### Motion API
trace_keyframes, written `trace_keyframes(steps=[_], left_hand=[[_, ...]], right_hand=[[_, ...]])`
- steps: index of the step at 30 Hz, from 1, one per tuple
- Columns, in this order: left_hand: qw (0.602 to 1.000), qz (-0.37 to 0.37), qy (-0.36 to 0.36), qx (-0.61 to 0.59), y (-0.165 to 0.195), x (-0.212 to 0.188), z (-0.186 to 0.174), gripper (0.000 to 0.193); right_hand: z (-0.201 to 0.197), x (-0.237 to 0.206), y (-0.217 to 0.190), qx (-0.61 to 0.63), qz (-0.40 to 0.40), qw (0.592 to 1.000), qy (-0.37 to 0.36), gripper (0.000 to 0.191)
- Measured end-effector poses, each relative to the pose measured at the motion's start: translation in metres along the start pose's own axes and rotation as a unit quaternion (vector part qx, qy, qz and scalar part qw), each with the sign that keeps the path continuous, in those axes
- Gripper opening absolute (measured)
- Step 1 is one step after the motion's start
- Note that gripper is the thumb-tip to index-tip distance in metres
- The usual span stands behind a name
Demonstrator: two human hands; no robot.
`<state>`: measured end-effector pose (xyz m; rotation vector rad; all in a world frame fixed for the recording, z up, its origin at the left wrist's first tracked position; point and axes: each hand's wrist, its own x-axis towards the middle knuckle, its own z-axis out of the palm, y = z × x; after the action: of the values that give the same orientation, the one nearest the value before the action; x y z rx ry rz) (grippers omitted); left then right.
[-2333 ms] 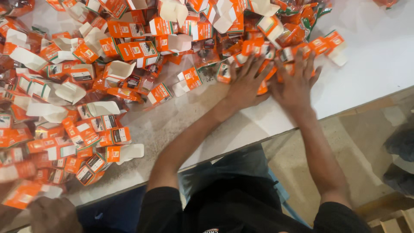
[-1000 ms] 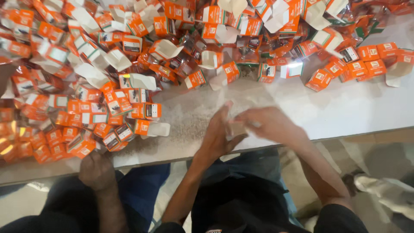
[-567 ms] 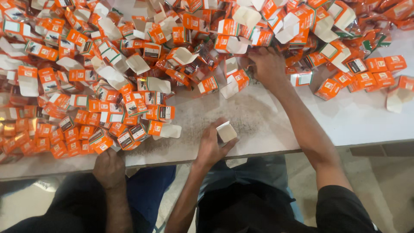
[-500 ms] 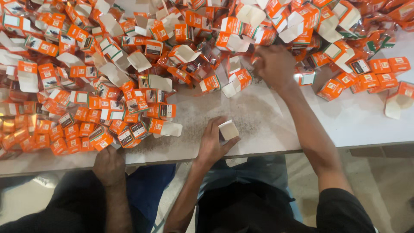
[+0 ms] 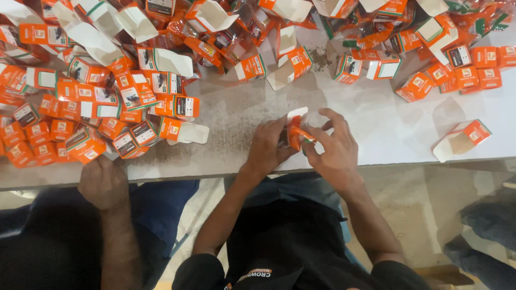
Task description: The person picks up flat orange cardboard boxes from a large pile on the table, folds and opens them, and places small packaged items inside, setting the closed boxes back on the table. Other workers at the same table handle the boxes alongside them.
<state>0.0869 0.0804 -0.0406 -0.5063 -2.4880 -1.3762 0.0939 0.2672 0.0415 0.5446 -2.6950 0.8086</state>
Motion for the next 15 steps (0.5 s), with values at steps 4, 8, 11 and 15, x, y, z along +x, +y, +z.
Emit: trace_keyframes(steps=[4, 8, 11, 15], left_hand=[[1.000, -0.008, -0.002, 0.003, 0.001, 0.000, 0.000, 0.083], [1.000, 0.004, -0.010, -0.001, 0.006, 0.001, -0.006, 0.084], [0.998, -0.051, -0.027, 0.021, 0.010, 0.003, -0.008, 0.080], [0.999, -0.052, -0.001, 0.012, 0.007, 0.007, -0.008, 0.078]], right_hand=[[-0.007, 0.023, -0.002, -0.095, -0.060, 0.993, -0.043, 0.020], [0.006, 0.035, 0.004, -0.085, -0.018, 0.989, -0.116, 0.023], [0.012, 0.025, 0.008, -0.085, 0.002, 0.992, -0.093, 0.028], [0.002, 0.004, 0.007, 0.012, -0.061, 0.997, -0.050, 0.066]])
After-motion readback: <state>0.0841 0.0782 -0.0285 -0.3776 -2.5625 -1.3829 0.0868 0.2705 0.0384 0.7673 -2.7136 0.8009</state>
